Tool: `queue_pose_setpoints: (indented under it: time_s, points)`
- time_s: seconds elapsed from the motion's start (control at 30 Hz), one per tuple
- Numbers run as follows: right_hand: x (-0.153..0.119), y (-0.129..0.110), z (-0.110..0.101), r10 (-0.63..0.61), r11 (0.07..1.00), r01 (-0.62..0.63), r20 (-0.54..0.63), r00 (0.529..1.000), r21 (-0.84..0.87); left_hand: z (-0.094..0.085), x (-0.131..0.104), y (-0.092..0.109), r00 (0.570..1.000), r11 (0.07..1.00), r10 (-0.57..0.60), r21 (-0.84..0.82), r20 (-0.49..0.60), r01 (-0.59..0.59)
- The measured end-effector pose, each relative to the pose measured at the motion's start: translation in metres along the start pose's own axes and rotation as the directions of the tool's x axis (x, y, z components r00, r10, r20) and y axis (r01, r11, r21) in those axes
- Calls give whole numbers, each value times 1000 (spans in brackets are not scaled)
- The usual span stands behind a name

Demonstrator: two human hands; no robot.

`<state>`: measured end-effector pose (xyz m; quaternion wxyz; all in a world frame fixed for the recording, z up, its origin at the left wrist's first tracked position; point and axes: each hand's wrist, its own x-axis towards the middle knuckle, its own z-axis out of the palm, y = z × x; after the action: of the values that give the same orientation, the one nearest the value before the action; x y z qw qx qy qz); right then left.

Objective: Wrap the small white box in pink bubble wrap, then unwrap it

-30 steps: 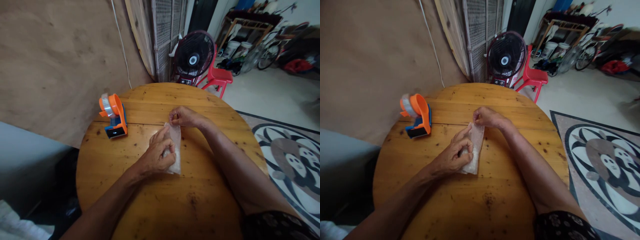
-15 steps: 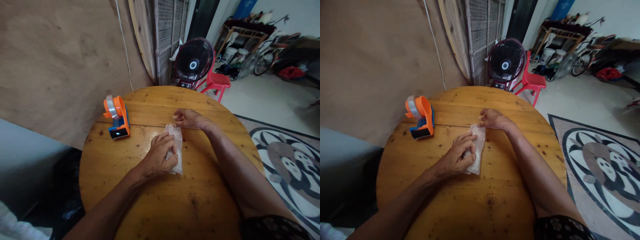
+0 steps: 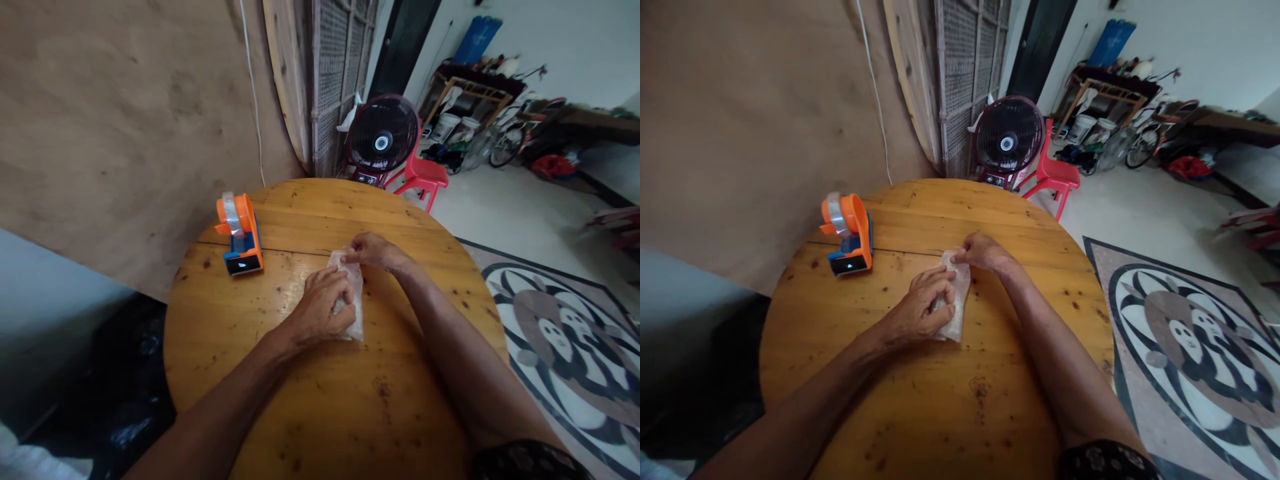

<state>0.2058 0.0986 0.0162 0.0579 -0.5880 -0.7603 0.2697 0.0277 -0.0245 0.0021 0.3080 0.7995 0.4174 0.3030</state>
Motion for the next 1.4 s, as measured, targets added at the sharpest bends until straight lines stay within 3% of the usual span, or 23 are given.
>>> queue_pose_setpoints:
  time_s: [0.3, 0.47, 0.67, 0.93, 1.17, 1.4]
  points:
    - [-5, 1, 8, -88, 928, 90, -23, 996, 361, 2, 0, -2, 1000, 1000, 8, 12, -8, -8]
    - [-12, -7, 7, 21, 824, -37, 36, 999, 566, 1, 0, 0, 1000, 1000, -6, 12, -18, 6]
    - [-13, -5, 10, -40, 726, 2, 40, 998, 687, -1, 0, 3, 1000, 1000, -29, -7, -10, 29]
    - [-6, -1, 29, 2, 697, 29, -43, 999, 716, 3, -3, 0, 998, 999, -19, 49, -56, 22]
    - [-1, 2, 35, -23, 717, 113, -138, 990, 688, 2, -16, 11, 983, 950, 111, 308, -149, -60]
    - [2, 5, 39, -47, 781, 145, -174, 984, 608, -1, -20, 33, 998, 878, 35, 479, -56, -4]
